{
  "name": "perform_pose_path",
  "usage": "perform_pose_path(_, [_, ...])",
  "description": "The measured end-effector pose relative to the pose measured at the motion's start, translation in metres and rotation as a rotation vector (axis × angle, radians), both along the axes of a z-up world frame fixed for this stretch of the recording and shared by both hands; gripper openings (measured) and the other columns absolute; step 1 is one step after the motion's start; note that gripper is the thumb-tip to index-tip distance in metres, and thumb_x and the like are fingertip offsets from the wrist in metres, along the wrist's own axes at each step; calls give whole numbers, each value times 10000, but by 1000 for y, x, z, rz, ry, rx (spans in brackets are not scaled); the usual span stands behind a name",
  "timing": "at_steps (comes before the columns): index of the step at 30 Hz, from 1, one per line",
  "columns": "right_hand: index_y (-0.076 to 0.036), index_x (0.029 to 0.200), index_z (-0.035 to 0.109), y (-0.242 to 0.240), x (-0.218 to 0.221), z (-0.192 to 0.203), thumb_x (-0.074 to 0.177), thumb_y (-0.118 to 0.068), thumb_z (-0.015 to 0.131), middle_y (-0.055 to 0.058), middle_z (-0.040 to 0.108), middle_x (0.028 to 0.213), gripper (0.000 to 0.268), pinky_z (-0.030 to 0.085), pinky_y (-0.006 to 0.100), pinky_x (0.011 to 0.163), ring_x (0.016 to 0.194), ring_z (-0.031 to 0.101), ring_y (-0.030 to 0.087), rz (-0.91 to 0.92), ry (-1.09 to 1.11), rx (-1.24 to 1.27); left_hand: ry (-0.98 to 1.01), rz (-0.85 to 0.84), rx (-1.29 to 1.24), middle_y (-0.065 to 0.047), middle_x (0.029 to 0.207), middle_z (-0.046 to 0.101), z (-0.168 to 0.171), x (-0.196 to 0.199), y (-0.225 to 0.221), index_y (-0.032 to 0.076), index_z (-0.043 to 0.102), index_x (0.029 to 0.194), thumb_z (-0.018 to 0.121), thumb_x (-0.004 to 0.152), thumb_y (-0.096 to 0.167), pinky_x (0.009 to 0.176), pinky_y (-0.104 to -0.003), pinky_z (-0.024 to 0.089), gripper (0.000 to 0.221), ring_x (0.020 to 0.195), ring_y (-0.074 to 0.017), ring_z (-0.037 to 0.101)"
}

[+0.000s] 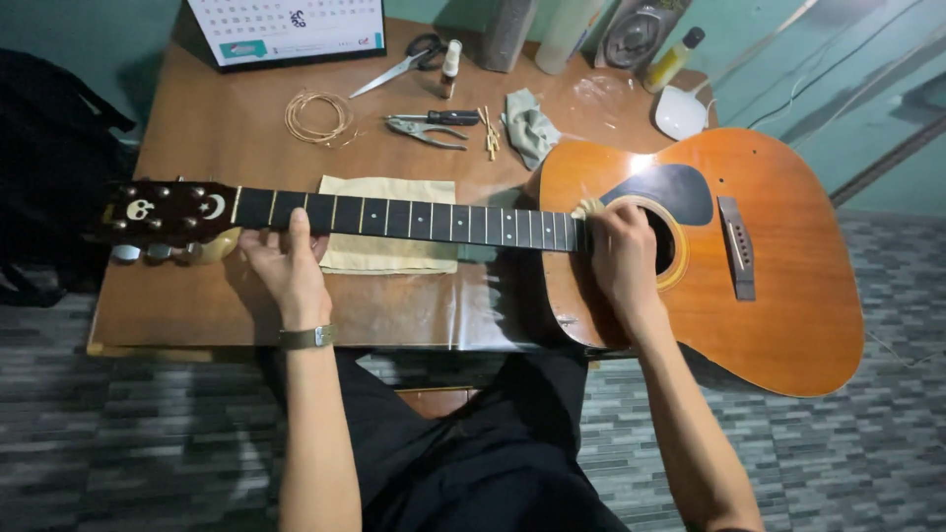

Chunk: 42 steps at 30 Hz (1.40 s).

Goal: The person cleans the body and neck of an acoustic guitar using a cloth, then works on the tuning pegs by hand.

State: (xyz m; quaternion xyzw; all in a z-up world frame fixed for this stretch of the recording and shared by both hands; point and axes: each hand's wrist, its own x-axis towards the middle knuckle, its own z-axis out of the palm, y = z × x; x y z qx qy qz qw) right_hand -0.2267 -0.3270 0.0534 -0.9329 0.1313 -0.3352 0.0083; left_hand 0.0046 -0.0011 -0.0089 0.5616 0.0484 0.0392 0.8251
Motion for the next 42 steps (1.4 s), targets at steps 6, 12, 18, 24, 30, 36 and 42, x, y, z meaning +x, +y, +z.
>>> perform_pose_path(6, [-127, 986, 793, 25, -37, -3, 940, -20, 718, 49, 663, 927, 138, 571, 362, 771, 839, 704, 292, -27, 58, 175, 162, 21, -188, -361, 1571, 133, 24, -3, -4, 46, 64, 1588, 899, 931, 273, 1047, -666, 473, 1087, 1402, -497, 414])
perform_pose_path(12, [-56, 931, 762, 88, 63, 1, 803, 56, 591, 164, 655, 944, 241, 543, 492, 838, 945, 660, 443, 281, 160, 238, 345, 7, -495, -244, 1446, 385, 37, 13, 19, 65, 148, 1592, 865, 866, 359, 1052, -600, 490, 1063, 1189, -413, 606])
perform_pose_path(18, [-113, 936, 797, 135, 180, -12, 834, -29, 756, 72, 704, 904, 139, 567, 380, 763, 851, 713, 316, 504, 53, 203, 280, -150, -419, -96, 1108, 515, -21, 40, 39, 63, 453, 1395, 815, 922, 334, 978, -618, 538, 654, 1019, -358, 690])
perform_pose_path(24, [-178, 981, 784, 144, 207, -52, 890, -117, 717, 49, 690, 926, 128, 519, 431, 756, 907, 696, 301, 575, 148, 152, 342, -96, -415, -213, 1175, 483, 3, 44, 29, 47, 270, 1554, 836, 886, 329, 1020, -606, 521, 920, 1077, -374, 649])
perform_pose_path(30, [-174, 1041, 807, 186, 179, -12, 945, -81, 710, 46, 706, 926, 166, 566, 361, 760, 847, 682, 289, 643, 62, 189, 386, -28, -392, -343, 1332, 429, -21, 37, 26, 33, 256, 1568, 849, 871, 357, 1011, -594, 535, 971, 1162, -480, 604])
perform_pose_path(36, [-58, 1025, 782, 177, 207, -1, 926, 21, 695, 77, 674, 772, 153, 552, 410, 654, 716, 671, 313, 607, -53, 223, 376, -50, -344, -343, 1439, 361, 20, 25, 31, 15, 238, 1581, 807, 883, 380, 1037, -573, 523, 972, 1233, -524, 554])
perform_pose_path(42, [-36, 1046, 765, 179, 206, 8, 921, -10, 727, 164, 681, 807, 133, 547, 479, 659, 795, 662, 414, 661, -62, 138, 352, -57, -345, -347, 1467, 311, 8, 26, 28, 3, 198, 1590, 794, 895, 392, 1052, -575, 510, 996, 1216, -489, 551])
